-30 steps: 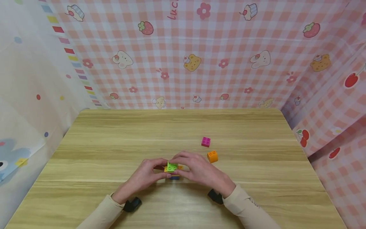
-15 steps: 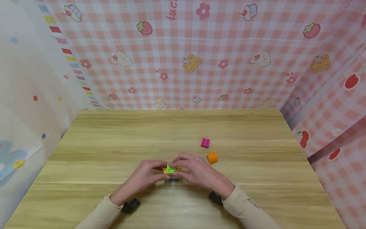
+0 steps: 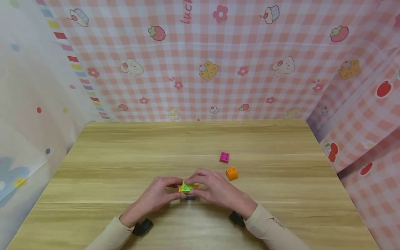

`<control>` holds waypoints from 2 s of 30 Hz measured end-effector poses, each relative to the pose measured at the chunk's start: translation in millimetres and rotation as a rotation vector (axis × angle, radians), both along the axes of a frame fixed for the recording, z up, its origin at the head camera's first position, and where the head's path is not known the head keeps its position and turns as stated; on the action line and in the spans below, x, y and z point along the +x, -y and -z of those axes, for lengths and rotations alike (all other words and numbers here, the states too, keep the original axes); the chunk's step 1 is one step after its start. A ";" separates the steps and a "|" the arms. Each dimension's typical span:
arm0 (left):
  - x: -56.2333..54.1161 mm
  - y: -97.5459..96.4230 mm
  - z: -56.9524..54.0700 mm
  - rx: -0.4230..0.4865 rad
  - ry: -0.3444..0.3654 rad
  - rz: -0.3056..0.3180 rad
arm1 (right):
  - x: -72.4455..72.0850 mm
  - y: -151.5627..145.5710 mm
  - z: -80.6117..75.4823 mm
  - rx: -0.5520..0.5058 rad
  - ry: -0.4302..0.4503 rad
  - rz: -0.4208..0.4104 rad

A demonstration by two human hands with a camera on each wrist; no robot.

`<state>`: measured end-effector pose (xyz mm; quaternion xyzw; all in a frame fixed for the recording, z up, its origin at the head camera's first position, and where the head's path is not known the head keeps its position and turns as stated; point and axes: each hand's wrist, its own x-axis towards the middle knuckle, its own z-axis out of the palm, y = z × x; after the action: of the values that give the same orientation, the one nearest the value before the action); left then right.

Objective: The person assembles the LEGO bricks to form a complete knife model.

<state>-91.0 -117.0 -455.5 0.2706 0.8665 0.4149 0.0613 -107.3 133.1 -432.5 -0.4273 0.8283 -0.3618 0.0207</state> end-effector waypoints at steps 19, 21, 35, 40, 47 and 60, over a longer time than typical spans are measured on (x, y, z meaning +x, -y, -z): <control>7.6 -2.2 -9.2 0.080 -0.059 -0.072 | 8.9 -17.2 -6.5 0.074 0.137 0.165; 7.3 -3.0 -9.3 0.084 -0.077 -0.066 | 8.1 -23.2 -8.6 0.077 0.136 0.189; 7.3 -5.7 -10.1 0.070 -0.066 -0.062 | -19.3 -64.1 -7.7 0.045 -0.056 0.282; 7.3 -5.2 -9.0 0.075 -0.076 -0.058 | -29.7 -72.3 -6.0 0.079 -0.027 0.308; 6.5 -4.4 -6.8 0.095 -0.061 -0.051 | -45.2 -79.3 -3.8 0.158 0.040 0.347; 6.5 -4.1 -7.8 0.097 -0.032 -0.052 | -70.6 -88.7 2.3 0.231 0.129 0.361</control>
<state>-84.5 -112.9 -447.7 0.2572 0.8530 0.4535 0.0235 -177.9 221.8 -434.7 -0.2426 0.9243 -0.2889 0.0575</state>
